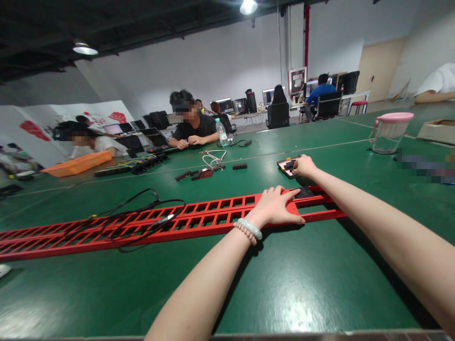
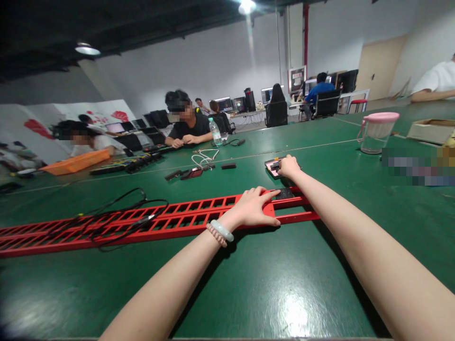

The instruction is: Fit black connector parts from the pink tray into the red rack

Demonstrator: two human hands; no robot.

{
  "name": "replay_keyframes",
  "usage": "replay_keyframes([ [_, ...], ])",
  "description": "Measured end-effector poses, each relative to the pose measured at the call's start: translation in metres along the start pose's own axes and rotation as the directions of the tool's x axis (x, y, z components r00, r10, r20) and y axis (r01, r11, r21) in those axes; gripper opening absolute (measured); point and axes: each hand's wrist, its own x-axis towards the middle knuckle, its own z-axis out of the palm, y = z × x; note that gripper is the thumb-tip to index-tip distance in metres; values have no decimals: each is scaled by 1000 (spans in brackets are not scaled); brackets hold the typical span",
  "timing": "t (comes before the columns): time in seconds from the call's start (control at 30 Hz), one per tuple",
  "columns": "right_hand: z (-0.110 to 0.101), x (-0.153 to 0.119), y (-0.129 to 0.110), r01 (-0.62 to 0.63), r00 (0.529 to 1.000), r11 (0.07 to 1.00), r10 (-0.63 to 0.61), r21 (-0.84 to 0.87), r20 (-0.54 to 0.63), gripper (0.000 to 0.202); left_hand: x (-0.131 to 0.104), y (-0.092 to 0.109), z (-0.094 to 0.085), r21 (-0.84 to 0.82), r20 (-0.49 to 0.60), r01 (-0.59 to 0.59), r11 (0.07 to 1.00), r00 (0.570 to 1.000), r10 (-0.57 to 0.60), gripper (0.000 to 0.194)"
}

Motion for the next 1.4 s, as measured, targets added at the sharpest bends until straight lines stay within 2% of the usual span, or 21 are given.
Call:
replay_keyframes([
  [0.13,-4,-2,1,-21,999,998,23,65,-29,27,0,1,-1,7,11,11,1000,1000,-11,93],
  [0.3,-28,-11,8,-30,996,982,46,187,-82,28,0,2,-4,0,24,14,1000,1000,-14,92],
  [0.37,-39,-21,13,-20,991,940,64,341,-118,29,0,3,-5,-7,35,17,1000,999,-16,92],
  [0.4,-43,-28,16,-15,989,883,81,468,-120,30,0,3,-6,-8,42,20,1000,999,-20,92],
  [0.43,-45,-36,19,-17,989,788,102,615,-103,30,1,3,-6,-8,48,24,1000,999,-24,92],
  [0.5,-47,-54,25,-57,993,524,120,850,-8,33,1,4,-7,-8,53,28,1000,998,-27,92],
  [0.53,-47,-64,28,-89,993,404,109,911,49,33,1,4,-8,-6,54,28,1000,998,-27,92],
  [0.63,-44,-89,35,-178,984,160,27,971,176,34,2,4,-8,0,54,28,1000,998,-28,92],
  [0.73,-45,-102,39,-217,975,49,-28,975,219,38,3,3,-8,3,56,26,1000,998,-26,93],
  [0.83,-48,-105,39,-200,979,13,-41,980,201,40,5,3,-8,4,54,15,1000,998,-16,91],
  [1.0,-51,-104,37,-161,985,36,-61,986,163,36,6,3,-10,12,68,15,1000,998,-16,91],
  [1.2,-49,-106,36,-134,987,14,-87,991,135,34,7,4,-12,7,68,30,1000,997,-31,90],
  [1.3,-49,-107,35,-129,987,51,-86,990,133,37,7,6,-14,8,92,48,999,995,-49,90],
  [1.4,-56,-108,37,-134,980,187,-118,973,158,39,7,6,-14,9,103,52,999,993,-52,90],
])
